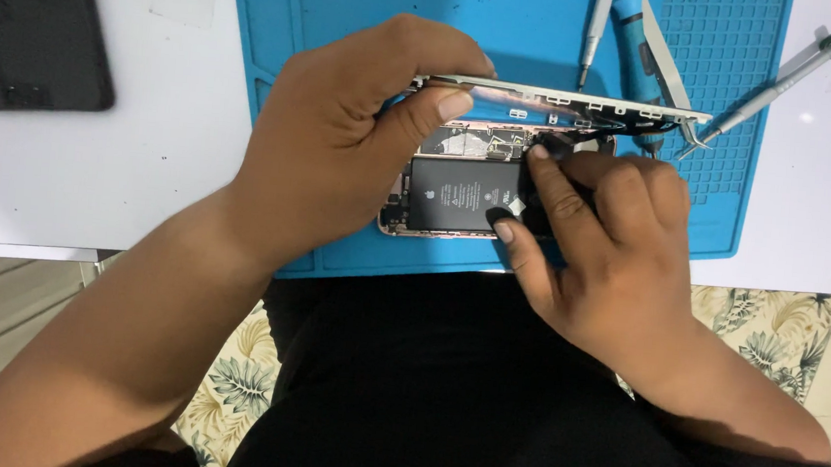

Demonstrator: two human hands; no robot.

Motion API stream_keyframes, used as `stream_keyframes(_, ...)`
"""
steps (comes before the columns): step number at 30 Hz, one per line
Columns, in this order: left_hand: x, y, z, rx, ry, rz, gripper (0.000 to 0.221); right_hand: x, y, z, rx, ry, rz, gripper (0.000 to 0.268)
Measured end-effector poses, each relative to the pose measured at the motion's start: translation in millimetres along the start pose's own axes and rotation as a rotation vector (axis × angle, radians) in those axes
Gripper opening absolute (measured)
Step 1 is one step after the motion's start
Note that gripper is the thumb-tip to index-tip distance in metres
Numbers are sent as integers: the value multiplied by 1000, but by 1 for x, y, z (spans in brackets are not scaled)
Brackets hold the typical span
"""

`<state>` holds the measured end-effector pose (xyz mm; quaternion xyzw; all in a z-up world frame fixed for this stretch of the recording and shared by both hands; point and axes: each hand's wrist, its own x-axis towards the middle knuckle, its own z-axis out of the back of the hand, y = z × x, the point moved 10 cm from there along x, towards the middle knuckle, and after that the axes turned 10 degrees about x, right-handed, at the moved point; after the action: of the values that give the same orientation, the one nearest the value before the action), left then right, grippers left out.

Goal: The person uses a screwdriver to remove internal screws from a smartphone, removes the SIM tray, inserts a new battery, and then snaps the screen back into place to reassemble the device.

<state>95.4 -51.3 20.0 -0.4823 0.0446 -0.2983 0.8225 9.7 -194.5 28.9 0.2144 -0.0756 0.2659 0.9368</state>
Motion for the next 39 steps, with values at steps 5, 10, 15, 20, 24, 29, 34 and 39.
stream_keyframes(5, -1, 2, 0, 10, 0, 7, 20, -3, -9, 1, 23, -7, -3, 46)
stream_keyframes(10, 0, 2, 0, 10, -2, 8, 20, -2, -12, 2, 107, -8, 11, 48)
stream_keyframes(15, -1, 2, -1, -7, 7, 2, 21, -1, -9, 2, 103, -18, 32, 47)
stream_keyframes(20, 1, 1, 0, 4, -2, -6, 20, 1, -5, 1, 61, -13, 50, 46)
stream_keyframes(24, 0, 0, 0, 16, -7, -16, 19, 4, -4, 2, 57, -1, 32, 42)
stream_keyframes(29, 0, 1, 0, 6, -4, -5, 18, 7, 1, 4, -66, 34, 34, 42)
stream_keyframes(34, 0, 0, 0, 27, -3, -11, 21, 16, 14, 1, -292, 84, 42, 37)
stream_keyframes(39, 0, -1, 1, 30, -10, 3, 20, 17, 13, 0, -265, 89, 33, 34)
